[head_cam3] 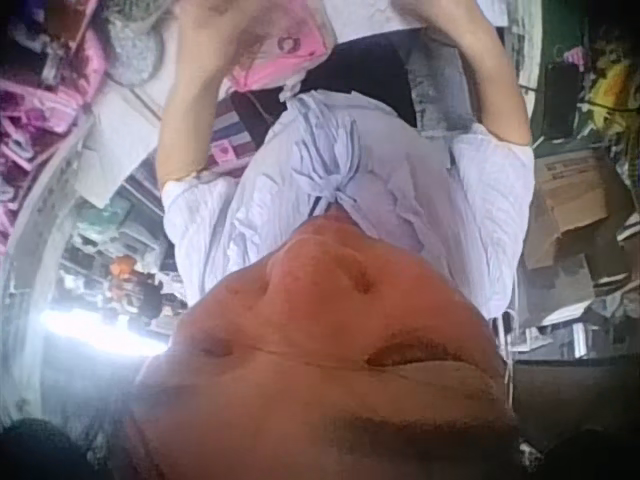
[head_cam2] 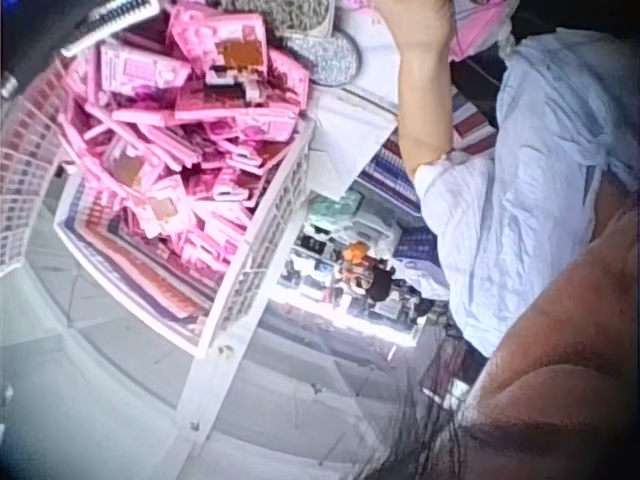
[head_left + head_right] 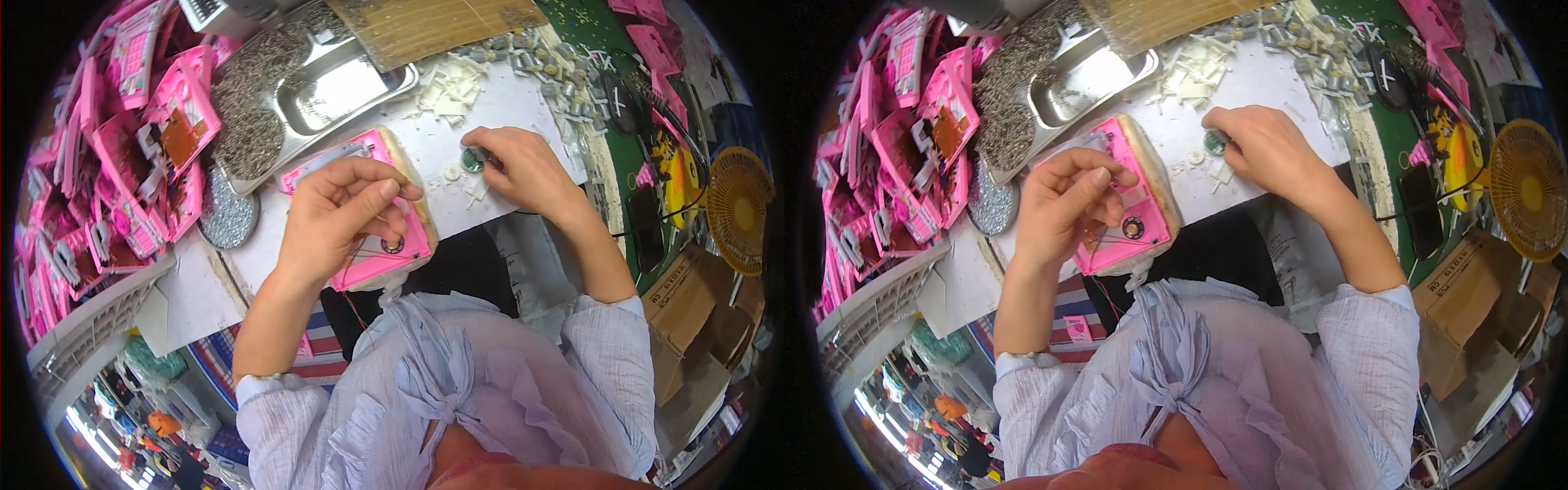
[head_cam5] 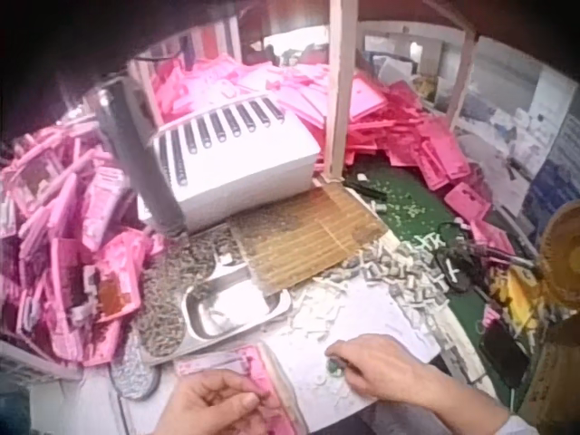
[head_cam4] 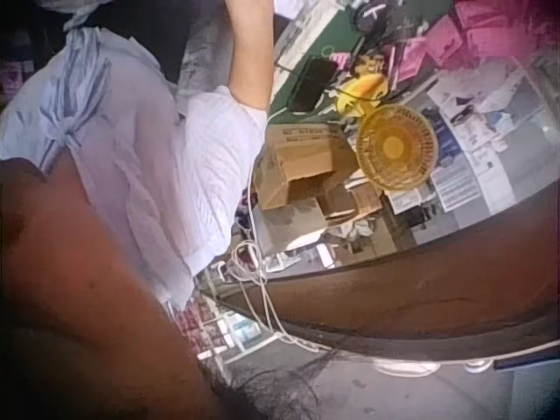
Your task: Soldering wires and assembling electronic components into a toy cash register.
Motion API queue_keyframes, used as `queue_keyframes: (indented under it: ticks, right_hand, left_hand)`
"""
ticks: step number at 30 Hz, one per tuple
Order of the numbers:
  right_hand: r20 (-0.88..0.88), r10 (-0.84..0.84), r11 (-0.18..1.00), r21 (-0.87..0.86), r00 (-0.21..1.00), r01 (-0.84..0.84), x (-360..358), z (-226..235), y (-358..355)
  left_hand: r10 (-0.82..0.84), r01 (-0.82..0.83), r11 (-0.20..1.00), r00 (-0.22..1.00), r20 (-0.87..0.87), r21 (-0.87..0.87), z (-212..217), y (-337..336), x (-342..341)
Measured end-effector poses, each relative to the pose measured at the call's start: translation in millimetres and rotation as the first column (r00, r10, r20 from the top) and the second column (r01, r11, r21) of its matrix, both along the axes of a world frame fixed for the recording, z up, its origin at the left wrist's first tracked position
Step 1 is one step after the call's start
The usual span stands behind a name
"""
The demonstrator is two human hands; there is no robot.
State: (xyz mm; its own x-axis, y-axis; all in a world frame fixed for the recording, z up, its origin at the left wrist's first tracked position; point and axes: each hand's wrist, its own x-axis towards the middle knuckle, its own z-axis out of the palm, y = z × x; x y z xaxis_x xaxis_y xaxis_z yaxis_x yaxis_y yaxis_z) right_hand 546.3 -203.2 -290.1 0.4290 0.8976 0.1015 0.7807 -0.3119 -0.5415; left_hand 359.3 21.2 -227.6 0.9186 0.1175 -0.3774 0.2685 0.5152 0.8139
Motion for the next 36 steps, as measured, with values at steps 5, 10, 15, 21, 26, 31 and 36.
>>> queue_keyframes:
  ticks: [5,10,15,21,26,31,36]
  right_hand:
    - [0.057,0.005,1.0,-0.008,0.998,-0.004,-1,-1,-1]
    - [-0.57,-0.196,0.974,-0.02,0.798,0.226,-9,33,-7]
    - [-0.934,0.075,0.945,0.178,0.349,0.273,-63,37,17]
    - [-0.991,0.134,0.969,0.135,0.017,0.206,-88,27,42]
    - [-0.995,0.096,0.986,0.095,-0.001,0.134,-93,29,54]
    - [-0.994,0.074,0.995,0.079,0.08,0.068,-92,26,57]
    - [-0.908,0.069,0.997,0.079,0.412,0.008,-94,40,50]
  left_hand:
    - [0.08,-0.083,0.993,0.996,-0.044,-0.086,-12,-2,-14]
    - [0.112,-0.107,0.99,0.993,0.046,-0.095,-21,-1,-30]
    - [0.137,-0.155,0.978,0.982,0.128,0.142,-22,-24,-51]
    - [0.103,-0.171,0.759,0.984,0.144,0.629,-31,-34,-68]
    - [0.297,-0.354,0.814,0.935,0.192,0.461,-37,-40,-66]
    - [0.246,-0.315,0.802,0.948,0.2,0.507,-40,-36,-68]
    - [0.227,-0.357,0.788,0.926,0.302,0.501,-38,-40,-69]
